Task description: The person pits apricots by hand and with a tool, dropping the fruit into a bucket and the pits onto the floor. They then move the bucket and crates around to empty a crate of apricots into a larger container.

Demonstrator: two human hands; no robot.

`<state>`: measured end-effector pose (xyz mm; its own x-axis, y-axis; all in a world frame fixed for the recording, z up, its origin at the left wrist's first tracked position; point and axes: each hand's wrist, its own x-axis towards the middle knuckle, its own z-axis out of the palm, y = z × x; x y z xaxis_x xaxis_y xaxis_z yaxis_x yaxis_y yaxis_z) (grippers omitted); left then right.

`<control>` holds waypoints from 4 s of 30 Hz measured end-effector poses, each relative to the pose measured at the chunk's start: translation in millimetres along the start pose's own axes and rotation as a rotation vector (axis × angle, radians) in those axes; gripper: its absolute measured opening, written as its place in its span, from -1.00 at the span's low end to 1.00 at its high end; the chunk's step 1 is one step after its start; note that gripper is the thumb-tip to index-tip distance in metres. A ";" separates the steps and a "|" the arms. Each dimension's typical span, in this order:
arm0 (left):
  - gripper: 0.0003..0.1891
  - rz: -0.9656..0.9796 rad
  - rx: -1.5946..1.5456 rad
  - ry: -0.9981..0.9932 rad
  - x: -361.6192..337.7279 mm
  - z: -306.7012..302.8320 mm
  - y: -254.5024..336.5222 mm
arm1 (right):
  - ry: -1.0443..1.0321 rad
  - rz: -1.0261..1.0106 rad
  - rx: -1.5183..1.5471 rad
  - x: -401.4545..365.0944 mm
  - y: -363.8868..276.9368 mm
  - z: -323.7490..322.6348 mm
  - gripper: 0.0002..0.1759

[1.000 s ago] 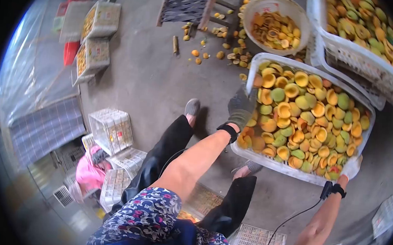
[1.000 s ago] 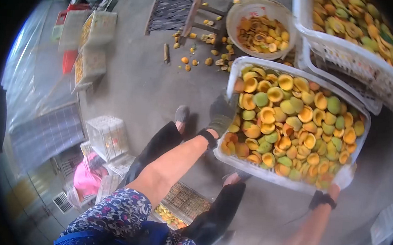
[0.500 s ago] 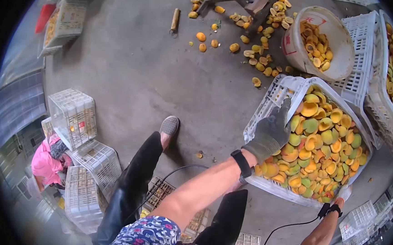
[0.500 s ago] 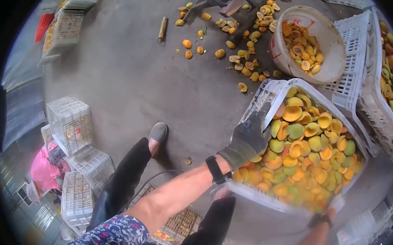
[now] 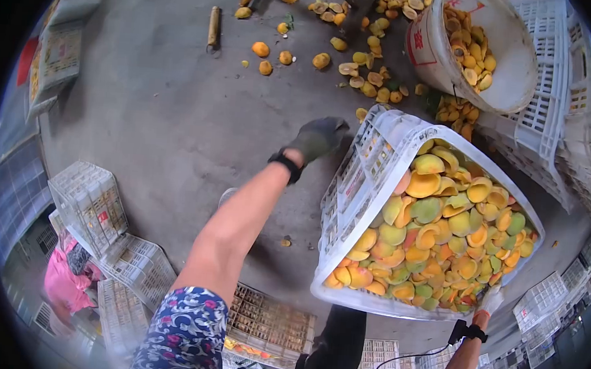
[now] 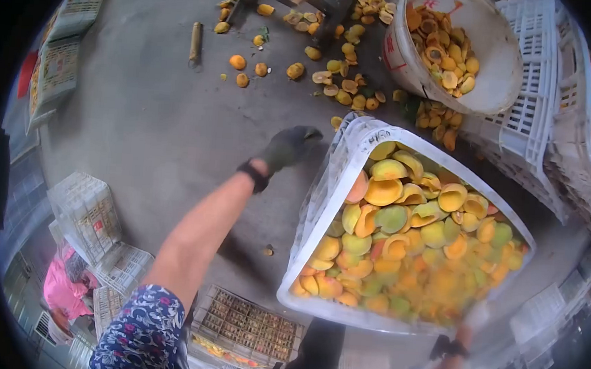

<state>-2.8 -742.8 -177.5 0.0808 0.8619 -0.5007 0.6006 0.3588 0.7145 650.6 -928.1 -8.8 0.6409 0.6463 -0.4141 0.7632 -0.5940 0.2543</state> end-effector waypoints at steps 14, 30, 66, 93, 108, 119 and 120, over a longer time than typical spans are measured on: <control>-0.62 -0.052 -0.094 0.423 83.8 -7.6 7.5 | 0.414 -0.058 0.215 -0.1 27.0 34.0 -0.48; -0.60 0.296 0.235 0.806 148.2 -40.9 -42.4 | 0.376 0.044 0.334 22.9 77.2 50.3 -0.48; -0.41 -0.209 -0.382 -0.216 -213.3 -66.1 192.1 | 0.252 0.049 0.198 9.1 -64.4 50.6 -0.50; -0.53 0.093 0.061 0.298 -249.8 -139.8 31.7 | -0.201 -0.053 -0.266 -160.4 -164.0 -55.0 -0.52; -0.64 -0.050 0.585 0.626 -208.1 -524.4 -178.1 | -0.486 -0.129 1.089 -401.5 -594.8 -83.8 -0.59; -0.57 -0.234 0.981 0.838 -141.4 -803.9 -334.4 | 0.297 -1.213 -0.078 -459.2 -915.2 -99.8 -0.76; -0.53 -0.241 0.996 0.863 -137.1 -830.7 -344.7 | 0.732 -1.373 -0.222 -465.9 -951.3 -99.9 -0.87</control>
<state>-881.7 -686.8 50.8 -0.4113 0.8960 0.1676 0.8782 0.4388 -0.1905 -365.9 -616.3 29.5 -0.6771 0.7340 0.0524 0.7272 0.6566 0.2002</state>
